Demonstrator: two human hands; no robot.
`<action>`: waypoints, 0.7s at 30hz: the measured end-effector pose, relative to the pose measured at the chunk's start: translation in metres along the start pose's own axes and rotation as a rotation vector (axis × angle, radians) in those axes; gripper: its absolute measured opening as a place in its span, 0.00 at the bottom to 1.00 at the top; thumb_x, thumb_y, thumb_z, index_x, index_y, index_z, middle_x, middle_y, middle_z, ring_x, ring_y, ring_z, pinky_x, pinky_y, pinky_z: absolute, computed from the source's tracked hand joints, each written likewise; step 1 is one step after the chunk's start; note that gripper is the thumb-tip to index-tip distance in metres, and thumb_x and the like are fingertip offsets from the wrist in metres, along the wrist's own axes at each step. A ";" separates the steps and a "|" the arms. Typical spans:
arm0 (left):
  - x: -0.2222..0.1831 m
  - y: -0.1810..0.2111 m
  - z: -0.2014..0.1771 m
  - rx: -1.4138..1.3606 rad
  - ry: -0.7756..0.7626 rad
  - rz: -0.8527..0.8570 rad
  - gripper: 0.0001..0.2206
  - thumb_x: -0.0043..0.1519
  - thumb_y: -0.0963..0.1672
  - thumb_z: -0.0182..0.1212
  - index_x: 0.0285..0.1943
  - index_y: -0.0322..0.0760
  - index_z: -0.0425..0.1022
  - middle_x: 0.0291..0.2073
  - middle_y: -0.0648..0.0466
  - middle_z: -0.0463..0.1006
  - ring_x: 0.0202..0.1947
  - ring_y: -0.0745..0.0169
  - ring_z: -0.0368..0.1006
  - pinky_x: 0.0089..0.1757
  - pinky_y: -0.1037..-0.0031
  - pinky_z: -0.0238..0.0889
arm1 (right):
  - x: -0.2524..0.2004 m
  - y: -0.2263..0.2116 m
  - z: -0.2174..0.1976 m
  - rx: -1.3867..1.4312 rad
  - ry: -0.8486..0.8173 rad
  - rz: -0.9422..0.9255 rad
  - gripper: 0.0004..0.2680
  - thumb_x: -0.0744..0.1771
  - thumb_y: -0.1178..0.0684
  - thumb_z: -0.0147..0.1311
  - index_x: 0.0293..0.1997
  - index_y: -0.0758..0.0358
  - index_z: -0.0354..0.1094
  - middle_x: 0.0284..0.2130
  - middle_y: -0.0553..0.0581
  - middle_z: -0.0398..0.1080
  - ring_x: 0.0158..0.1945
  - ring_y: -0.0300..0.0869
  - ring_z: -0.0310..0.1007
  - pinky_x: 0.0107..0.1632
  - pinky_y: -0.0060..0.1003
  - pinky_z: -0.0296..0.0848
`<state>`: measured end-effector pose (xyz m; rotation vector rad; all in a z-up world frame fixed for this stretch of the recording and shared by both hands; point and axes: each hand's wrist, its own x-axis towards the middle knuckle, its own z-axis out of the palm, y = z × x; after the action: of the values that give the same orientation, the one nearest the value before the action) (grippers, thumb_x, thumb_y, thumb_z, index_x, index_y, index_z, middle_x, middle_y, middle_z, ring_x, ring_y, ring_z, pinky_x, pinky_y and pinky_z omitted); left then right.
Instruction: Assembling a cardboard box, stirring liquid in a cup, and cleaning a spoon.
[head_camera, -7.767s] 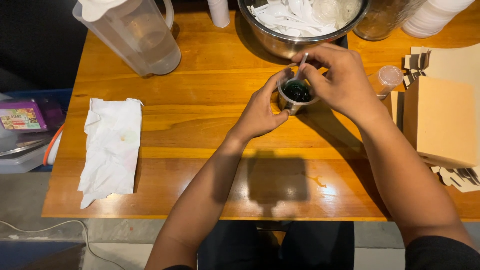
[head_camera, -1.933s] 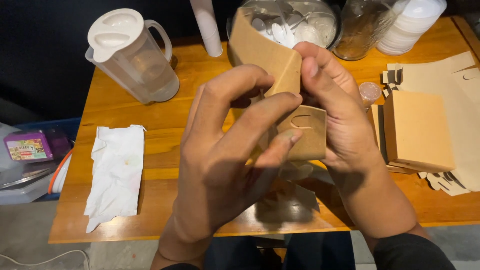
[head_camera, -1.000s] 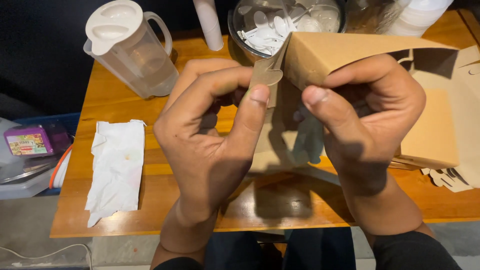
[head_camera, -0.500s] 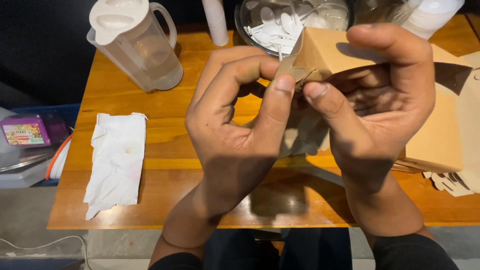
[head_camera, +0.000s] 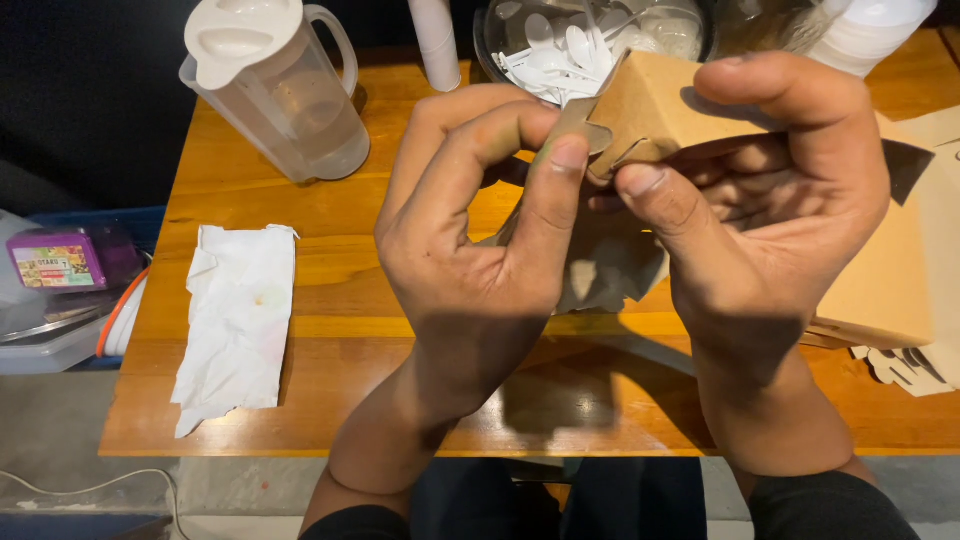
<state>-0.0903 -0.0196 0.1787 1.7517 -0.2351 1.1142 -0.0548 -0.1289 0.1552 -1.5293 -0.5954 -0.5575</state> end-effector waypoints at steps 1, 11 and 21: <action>0.000 0.001 0.000 0.000 -0.001 0.000 0.03 0.56 0.39 0.49 0.32 0.29 0.65 0.30 0.49 0.66 0.33 0.62 0.64 0.36 0.77 0.60 | 0.000 -0.002 0.001 0.000 0.001 0.000 0.14 0.60 0.59 0.55 0.46 0.68 0.53 0.40 0.58 0.59 0.35 0.41 0.68 0.38 0.24 0.69; -0.002 0.001 0.003 0.008 -0.002 -0.009 0.03 0.55 0.38 0.50 0.32 0.29 0.66 0.30 0.49 0.66 0.32 0.62 0.65 0.36 0.78 0.62 | 0.001 -0.004 0.002 -0.032 -0.009 0.006 0.13 0.61 0.64 0.55 0.45 0.71 0.53 0.40 0.62 0.60 0.35 0.47 0.71 0.38 0.29 0.74; 0.002 0.004 -0.001 0.030 -0.035 0.134 0.04 0.54 0.38 0.50 0.31 0.25 0.67 0.30 0.45 0.66 0.33 0.55 0.67 0.39 0.73 0.65 | -0.004 0.001 0.000 -0.020 0.042 -0.102 0.12 0.62 0.60 0.50 0.45 0.73 0.52 0.40 0.62 0.57 0.34 0.42 0.64 0.37 0.28 0.70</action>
<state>-0.0925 -0.0198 0.1828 1.8039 -0.3636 1.1889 -0.0569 -0.1295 0.1515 -1.5084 -0.6395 -0.6734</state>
